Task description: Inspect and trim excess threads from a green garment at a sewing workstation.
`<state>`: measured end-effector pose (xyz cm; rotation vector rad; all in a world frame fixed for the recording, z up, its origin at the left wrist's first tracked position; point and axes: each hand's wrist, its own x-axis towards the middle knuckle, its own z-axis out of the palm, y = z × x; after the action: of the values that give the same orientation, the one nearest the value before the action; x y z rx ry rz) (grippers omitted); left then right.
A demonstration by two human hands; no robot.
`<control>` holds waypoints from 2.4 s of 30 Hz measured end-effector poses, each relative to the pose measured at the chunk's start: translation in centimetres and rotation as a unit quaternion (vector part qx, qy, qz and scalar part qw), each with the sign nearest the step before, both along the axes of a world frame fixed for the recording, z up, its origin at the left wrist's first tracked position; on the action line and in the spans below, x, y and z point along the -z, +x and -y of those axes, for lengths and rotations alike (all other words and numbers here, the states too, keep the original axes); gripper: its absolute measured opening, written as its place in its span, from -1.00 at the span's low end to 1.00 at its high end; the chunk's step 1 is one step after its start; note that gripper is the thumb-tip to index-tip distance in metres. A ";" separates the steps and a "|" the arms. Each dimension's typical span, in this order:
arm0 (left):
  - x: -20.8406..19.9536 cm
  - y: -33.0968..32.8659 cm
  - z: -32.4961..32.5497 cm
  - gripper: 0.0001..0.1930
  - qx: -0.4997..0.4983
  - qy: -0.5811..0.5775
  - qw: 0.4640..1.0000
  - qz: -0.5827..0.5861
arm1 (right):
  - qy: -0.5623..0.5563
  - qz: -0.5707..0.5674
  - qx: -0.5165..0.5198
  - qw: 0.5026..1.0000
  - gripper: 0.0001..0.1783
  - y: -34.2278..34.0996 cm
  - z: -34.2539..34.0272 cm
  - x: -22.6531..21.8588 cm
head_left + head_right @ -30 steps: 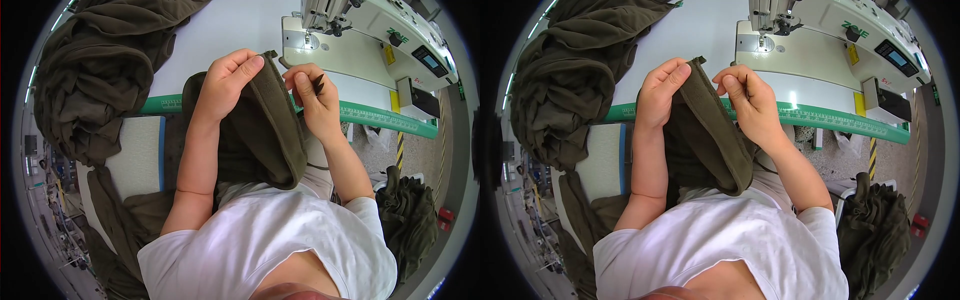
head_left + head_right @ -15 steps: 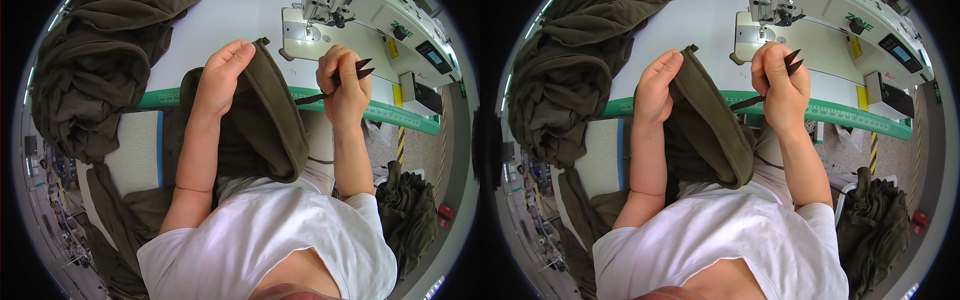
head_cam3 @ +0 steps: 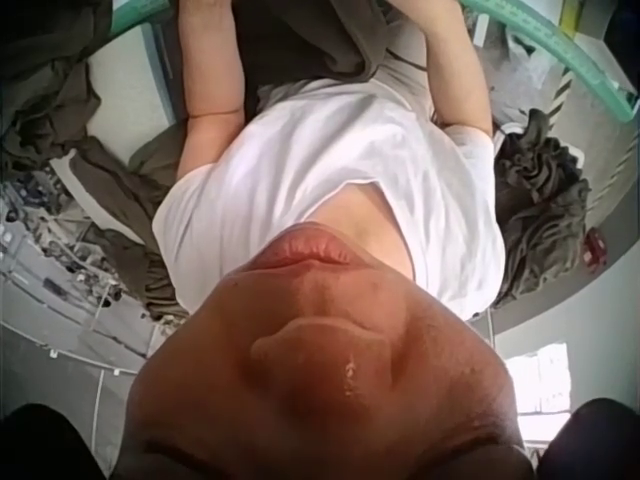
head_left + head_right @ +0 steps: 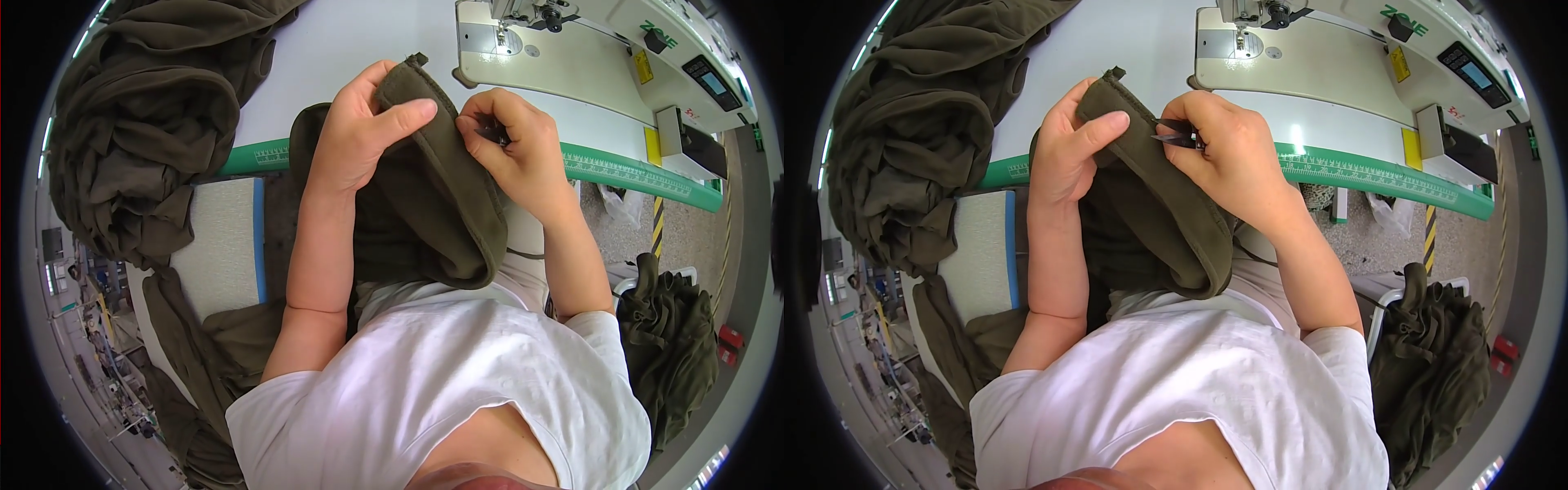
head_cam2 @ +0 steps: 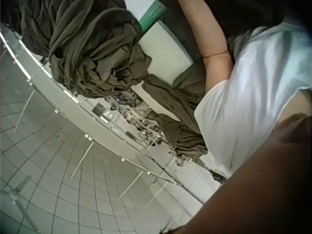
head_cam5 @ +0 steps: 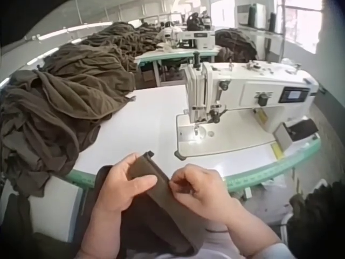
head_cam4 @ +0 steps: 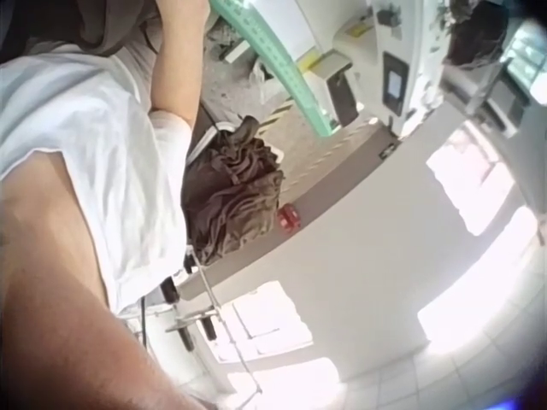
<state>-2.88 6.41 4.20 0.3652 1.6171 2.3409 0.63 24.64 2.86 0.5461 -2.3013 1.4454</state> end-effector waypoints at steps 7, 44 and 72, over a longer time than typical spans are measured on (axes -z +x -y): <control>0.3 -0.1 -0.1 -0.64 -0.018 -0.023 0.999 -0.034 | -0.028 -0.032 0.020 0.999 -0.92 0.0 -0.7 -1.1; 0.7 0.7 -1.8 -0.60 -0.086 -0.256 0.936 -0.226 | 0.225 -0.034 0.033 0.973 -0.84 -0.3 -0.7 -1.7; 0.3 0.6 -1.5 -0.59 -0.035 -0.131 0.985 -0.105 | 0.060 0.028 0.101 0.993 -0.93 -1.4 -2.3 -1.2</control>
<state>-2.25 7.96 3.86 0.5190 2.0387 2.1586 -0.82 26.91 4.11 0.2986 -2.4204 1.2497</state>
